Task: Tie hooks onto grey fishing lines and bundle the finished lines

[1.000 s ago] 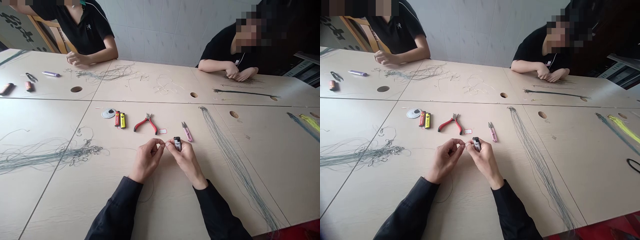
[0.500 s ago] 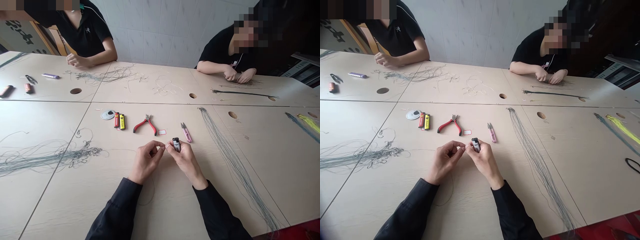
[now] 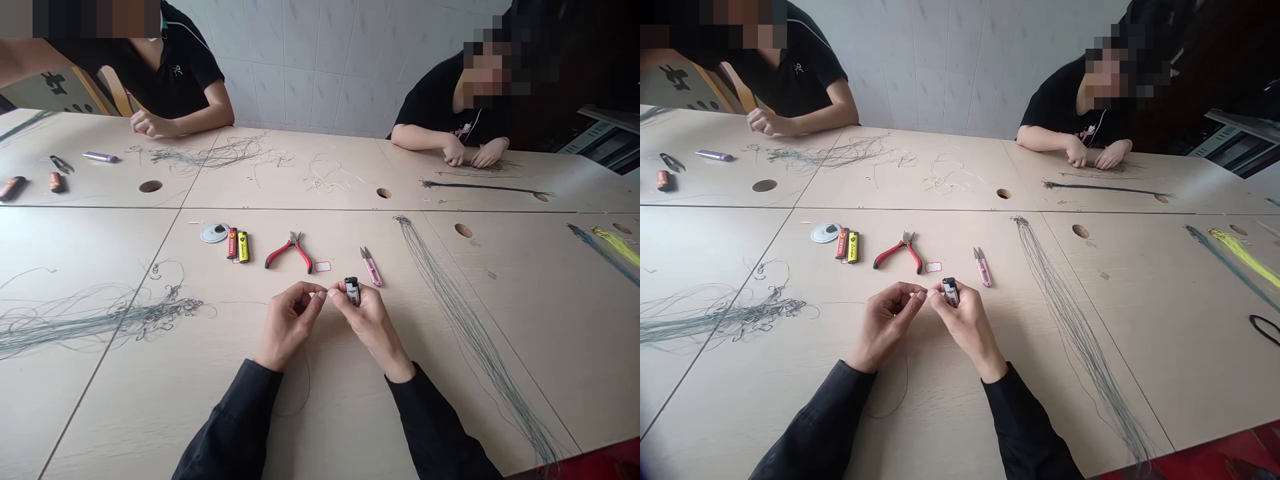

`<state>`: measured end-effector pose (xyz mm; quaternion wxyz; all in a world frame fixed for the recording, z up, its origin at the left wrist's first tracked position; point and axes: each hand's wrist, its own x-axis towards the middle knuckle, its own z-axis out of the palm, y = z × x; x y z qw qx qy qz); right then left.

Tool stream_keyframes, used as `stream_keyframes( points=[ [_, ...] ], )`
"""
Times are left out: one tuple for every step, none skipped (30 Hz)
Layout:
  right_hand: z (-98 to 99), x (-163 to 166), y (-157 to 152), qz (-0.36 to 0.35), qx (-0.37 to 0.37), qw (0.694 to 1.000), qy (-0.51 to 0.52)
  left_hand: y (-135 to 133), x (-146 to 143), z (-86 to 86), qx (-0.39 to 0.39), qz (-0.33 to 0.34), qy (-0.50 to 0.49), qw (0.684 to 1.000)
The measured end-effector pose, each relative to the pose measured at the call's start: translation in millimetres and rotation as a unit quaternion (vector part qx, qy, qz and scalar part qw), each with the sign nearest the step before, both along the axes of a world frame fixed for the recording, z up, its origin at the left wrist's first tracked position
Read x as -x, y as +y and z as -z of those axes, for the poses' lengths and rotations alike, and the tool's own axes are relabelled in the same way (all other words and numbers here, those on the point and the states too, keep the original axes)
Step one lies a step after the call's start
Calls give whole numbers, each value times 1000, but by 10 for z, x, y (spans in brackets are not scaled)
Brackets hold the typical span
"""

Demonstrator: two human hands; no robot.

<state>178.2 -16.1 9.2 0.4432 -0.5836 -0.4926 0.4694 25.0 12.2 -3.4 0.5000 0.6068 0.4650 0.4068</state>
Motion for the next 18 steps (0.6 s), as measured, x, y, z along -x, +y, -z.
stream_keyframes(
  points=[
    [-11, 3, 4, -2, -2, 1000, -7, -1, -3, 3, -1, 3, 2, 1000],
    [-20, 5, 8, -2, -5, 1000, -11, -2, -5, 6, -1, 5, 3, 1000],
    [-26, 7, 12, -3, -7, 1000, -13, -5, -6, 9, 1, 6, 3, 1000],
    [-29, 8, 15, -4, -9, 1000, -15, -8, -6, 11, 3, 6, 0, 1000],
    [-29, 9, 16, -6, -12, 1000, -16, -12, -6, 11, 6, 4, -5, 1000],
    [-26, 9, 16, -10, -16, 1000, -18, -15, -5, 11, 9, 2, -10, 1000],
    [-22, 8, 15, -15, -20, 1000, -18, -18, -4, 8, 13, 1, -18, 1000],
    [-16, 7, 13, -18, -21, 999, -17, -19, -2, 5, 16, 1, -26, 1000],
    [-10, 6, 9, -15, -21, 1000, -12, -19, -1, -1, 20, 2, -37, 999],
    [-5, 5, 5, -10, -18, 1000, -5, -16, 1, -7, 27, 3, -48, 999],
    [-3, 4, 1, -2, -14, 1000, 4, -12, 2, -14, 34, 3, -58, 998],
    [-3, 4, -4, 5, -10, 1000, 12, -7, 2, -21, 42, 2, -66, 997],
    [-8, 5, -7, 8, -7, 1000, 18, -2, 2, -27, 48, 0, -72, 996],
    [-16, 6, -10, 6, -5, 1000, 19, 3, 3, -31, 52, -4, -76, 996],
    [-26, 9, -11, 0, -4, 1000, 16, 7, 2, -34, 53, -5, -78, 996],
    [-38, 12, -11, -5, -4, 1000, 10, 10, 2, -34, 53, -7, -78, 996],
    [-48, 14, -11, -8, -6, 1000, 2, 12, 2, -33, 53, -7, -79, 995],
    [-55, 16, -11, -10, -9, 1000, -5, 13, 1, -30, 53, -7, -79, 995]
  ],
)
